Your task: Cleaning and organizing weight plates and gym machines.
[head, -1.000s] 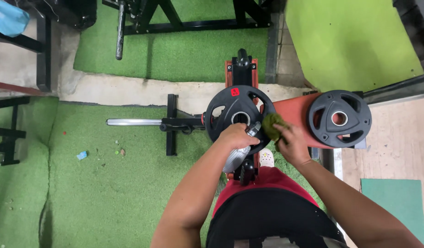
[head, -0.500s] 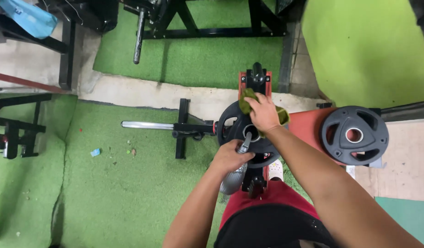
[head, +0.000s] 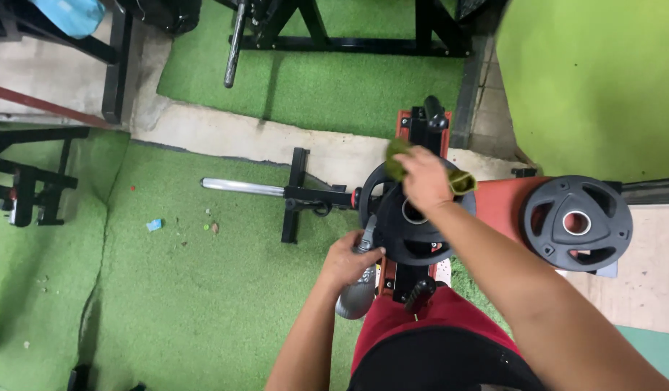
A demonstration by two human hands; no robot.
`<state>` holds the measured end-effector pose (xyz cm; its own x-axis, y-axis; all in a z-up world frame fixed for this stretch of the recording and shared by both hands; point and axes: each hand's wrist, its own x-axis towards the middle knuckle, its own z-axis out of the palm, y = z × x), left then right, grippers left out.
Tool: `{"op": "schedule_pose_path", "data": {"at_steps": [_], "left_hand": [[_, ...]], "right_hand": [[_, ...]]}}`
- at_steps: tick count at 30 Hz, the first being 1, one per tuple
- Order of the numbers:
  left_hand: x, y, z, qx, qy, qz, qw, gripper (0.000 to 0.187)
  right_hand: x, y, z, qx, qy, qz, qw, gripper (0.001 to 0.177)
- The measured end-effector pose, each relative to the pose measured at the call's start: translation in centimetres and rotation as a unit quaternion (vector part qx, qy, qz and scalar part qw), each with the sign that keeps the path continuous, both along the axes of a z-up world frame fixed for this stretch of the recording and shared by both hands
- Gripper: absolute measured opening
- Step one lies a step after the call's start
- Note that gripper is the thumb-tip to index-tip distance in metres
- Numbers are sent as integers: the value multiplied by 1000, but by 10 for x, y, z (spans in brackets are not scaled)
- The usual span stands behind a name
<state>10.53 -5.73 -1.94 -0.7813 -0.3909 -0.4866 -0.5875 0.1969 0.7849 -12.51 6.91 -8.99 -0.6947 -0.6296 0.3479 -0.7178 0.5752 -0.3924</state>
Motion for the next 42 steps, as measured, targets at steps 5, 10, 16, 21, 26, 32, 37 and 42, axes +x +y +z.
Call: {"op": "schedule_pose_path", "data": {"at_steps": [5,10,16,21,26,32,37,42], "left_hand": [[17,-9,7,-2,-9,20,1000,65],[39,-12,23,5,-40,11,999,64],[50,-12,10,22,-26,17,999,65],[45,-13,13,23,-7,25,999,67],[43,-15,18,10,8,3,1000,66],[39,-9,-3,-21,33,-41,998,67],[17,-2,3,-21,36,-79,996,69],[-21,12,14,-43,22,-129,991,73]], "right_hand": [[64,-30,-13,-12,-40,262,964,42],[53,-7,-7,-9,-121,360,925,41],[24,-18,10,-22,-76,158,984,41],[68,-18,-3,53,-25,218,974,39],[100,54,-16,115,-94,417,897,38],[80,189,-14,190,-66,383,902,16],[59,209,-7,72,-72,187,977,47],[85,142,23,-10,-67,70,995,57]]}}
